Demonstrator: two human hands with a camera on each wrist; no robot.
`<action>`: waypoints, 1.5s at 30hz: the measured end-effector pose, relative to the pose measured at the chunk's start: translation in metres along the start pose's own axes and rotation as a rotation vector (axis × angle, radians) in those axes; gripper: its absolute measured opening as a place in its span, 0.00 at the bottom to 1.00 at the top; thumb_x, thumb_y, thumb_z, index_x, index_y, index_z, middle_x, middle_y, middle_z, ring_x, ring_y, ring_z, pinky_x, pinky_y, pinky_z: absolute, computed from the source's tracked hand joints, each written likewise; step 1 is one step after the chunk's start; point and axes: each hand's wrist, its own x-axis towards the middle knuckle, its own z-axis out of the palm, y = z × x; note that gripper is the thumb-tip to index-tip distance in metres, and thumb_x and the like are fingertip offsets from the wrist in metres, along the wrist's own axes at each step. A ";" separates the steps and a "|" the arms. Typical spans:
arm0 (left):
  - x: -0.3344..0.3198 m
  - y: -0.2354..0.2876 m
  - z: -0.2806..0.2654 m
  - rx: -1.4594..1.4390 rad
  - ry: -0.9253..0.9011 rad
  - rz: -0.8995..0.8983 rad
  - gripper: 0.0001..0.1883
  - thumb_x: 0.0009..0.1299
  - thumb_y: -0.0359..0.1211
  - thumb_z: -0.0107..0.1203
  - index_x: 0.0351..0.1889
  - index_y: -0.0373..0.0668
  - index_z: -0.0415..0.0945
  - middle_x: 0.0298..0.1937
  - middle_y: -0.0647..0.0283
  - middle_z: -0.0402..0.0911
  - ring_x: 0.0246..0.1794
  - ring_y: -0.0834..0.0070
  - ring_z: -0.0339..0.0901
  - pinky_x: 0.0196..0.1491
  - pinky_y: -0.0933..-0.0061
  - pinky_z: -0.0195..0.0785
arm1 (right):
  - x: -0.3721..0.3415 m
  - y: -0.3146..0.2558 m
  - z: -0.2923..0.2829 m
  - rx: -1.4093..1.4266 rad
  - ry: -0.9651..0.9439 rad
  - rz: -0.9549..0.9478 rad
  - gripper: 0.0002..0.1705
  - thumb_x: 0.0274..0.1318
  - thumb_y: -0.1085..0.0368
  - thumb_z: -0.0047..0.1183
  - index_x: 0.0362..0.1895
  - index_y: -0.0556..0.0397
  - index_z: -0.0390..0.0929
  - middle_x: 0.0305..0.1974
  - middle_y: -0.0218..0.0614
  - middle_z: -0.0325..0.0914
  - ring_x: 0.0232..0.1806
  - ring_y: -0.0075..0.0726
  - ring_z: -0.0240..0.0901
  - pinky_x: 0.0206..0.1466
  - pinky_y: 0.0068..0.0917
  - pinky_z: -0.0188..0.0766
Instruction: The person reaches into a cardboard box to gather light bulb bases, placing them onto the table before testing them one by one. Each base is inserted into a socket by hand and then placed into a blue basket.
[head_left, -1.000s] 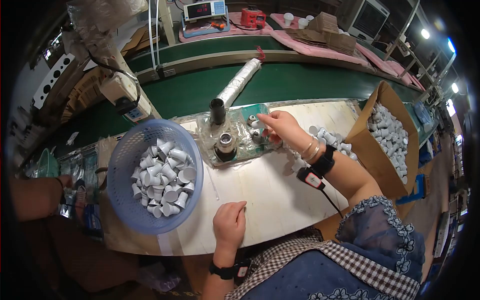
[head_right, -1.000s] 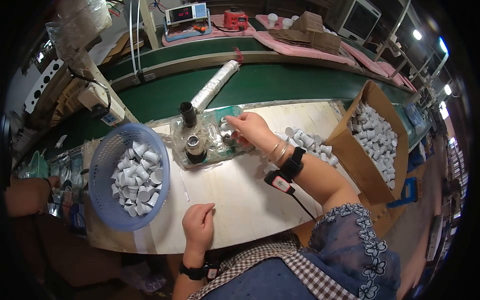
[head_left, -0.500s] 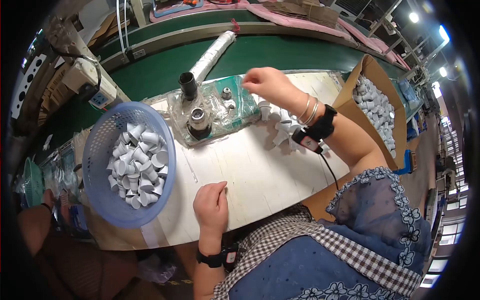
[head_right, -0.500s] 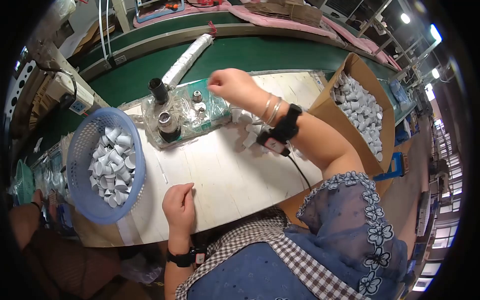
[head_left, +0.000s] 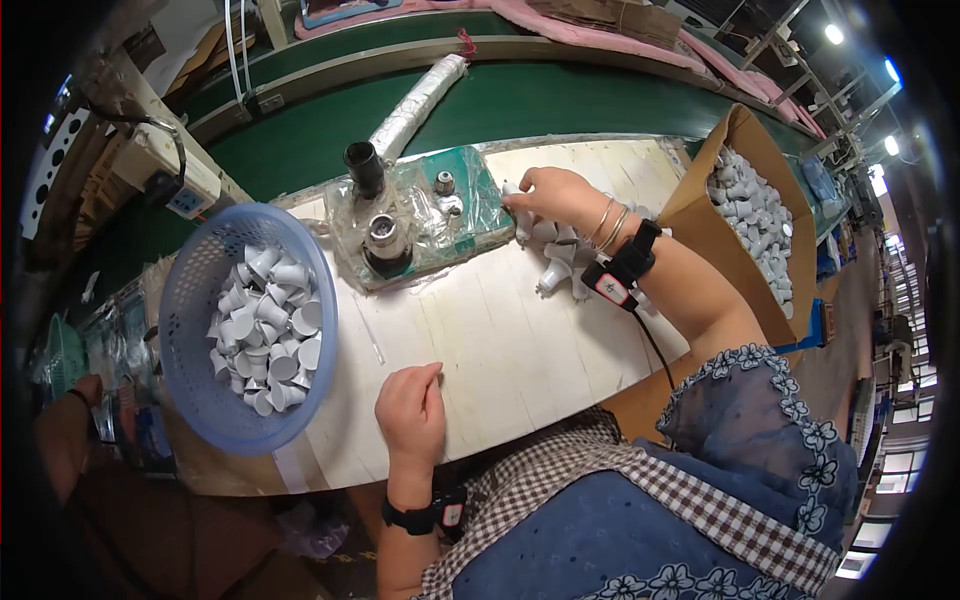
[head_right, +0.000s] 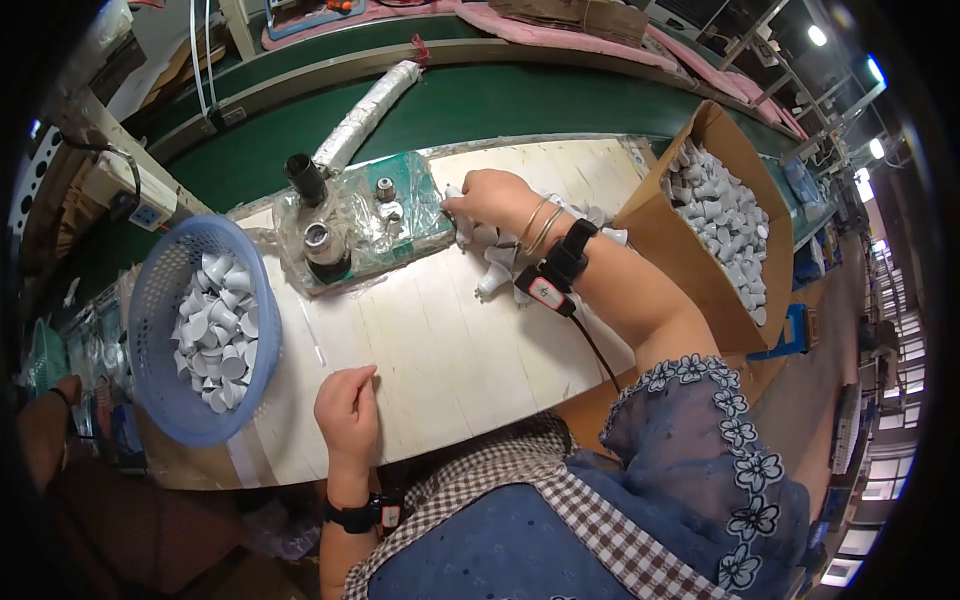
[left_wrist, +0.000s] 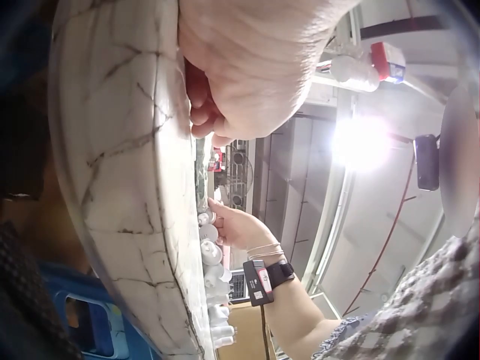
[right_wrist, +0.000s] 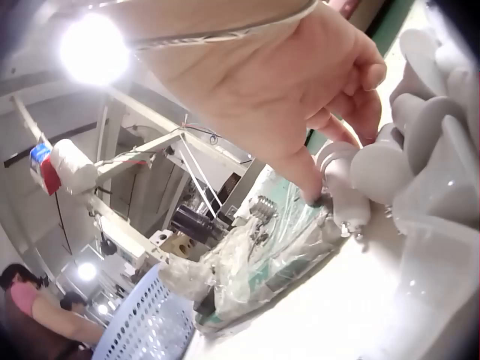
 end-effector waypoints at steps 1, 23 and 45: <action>0.000 0.000 0.000 0.002 -0.003 -0.004 0.09 0.61 0.18 0.56 0.37 0.37 0.82 0.33 0.56 0.82 0.34 0.58 0.79 0.39 0.63 0.72 | 0.000 -0.001 -0.001 0.001 0.002 -0.001 0.34 0.56 0.40 0.61 0.49 0.60 0.82 0.32 0.46 0.85 0.36 0.42 0.85 0.44 0.33 0.77; -0.002 -0.003 0.000 -0.021 0.011 -0.006 0.09 0.61 0.20 0.58 0.38 0.38 0.82 0.33 0.55 0.82 0.35 0.58 0.79 0.39 0.63 0.73 | -0.016 -0.017 0.018 0.439 0.457 -0.691 0.17 0.50 0.70 0.67 0.47 0.51 0.85 0.47 0.37 0.78 0.41 0.37 0.81 0.46 0.27 0.79; -0.002 0.001 -0.004 0.000 -0.016 -0.049 0.09 0.60 0.21 0.59 0.38 0.40 0.83 0.34 0.56 0.82 0.36 0.58 0.79 0.41 0.62 0.73 | 0.011 -0.031 0.039 0.178 0.604 -0.712 0.06 0.56 0.66 0.61 0.38 0.52 0.82 0.38 0.40 0.79 0.39 0.47 0.78 0.43 0.34 0.75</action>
